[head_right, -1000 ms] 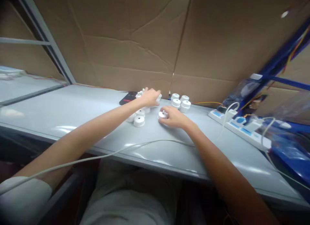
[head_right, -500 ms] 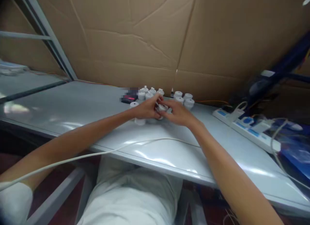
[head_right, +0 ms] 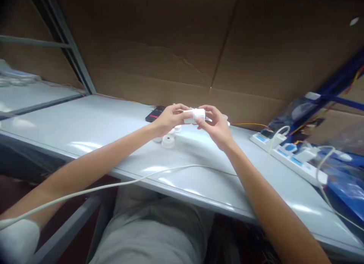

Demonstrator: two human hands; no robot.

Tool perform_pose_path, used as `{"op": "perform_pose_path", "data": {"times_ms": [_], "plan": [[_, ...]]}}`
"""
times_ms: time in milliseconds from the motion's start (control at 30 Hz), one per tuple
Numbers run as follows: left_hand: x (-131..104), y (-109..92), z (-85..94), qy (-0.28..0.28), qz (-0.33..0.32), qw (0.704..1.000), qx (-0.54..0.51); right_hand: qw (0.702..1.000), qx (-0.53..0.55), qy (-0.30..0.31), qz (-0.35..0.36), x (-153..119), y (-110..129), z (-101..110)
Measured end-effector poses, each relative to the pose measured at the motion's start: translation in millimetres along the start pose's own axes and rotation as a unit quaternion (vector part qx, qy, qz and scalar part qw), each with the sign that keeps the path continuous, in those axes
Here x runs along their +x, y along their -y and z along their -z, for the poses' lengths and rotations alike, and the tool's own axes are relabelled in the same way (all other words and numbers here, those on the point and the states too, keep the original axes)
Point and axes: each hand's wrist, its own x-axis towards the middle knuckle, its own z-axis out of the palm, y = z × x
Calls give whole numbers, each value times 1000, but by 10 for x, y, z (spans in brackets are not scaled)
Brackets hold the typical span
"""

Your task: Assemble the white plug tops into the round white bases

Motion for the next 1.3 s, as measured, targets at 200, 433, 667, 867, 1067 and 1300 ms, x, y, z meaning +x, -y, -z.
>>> {"op": "perform_pose_path", "data": {"times_ms": [200, 433, 667, 867, 1067, 1300], "plan": [[16, -38, 76, 30, 61, 996, -54, 994, -81, 9, 76, -44, 57, -40], [11, -36, 153, 59, 32, 997, -27, 987, -131, -17, 95, -86, 30, -91], [5, -53, 152, 89, -96, 988, 87, 988, 63, -25, -141, -53, 23, -181], [46, 5, 131, 8, 26, 994, 107, 991, 51, -49, -111, -50, -14, -193], [62, 14, 218, 13, -48, 990, 133, 990, 36, -56, -121, -48, -116, -161], [55, 33, 225, 55, 22, 989, 138, 990, 27, -55, -123, -59, -134, -189]]}}
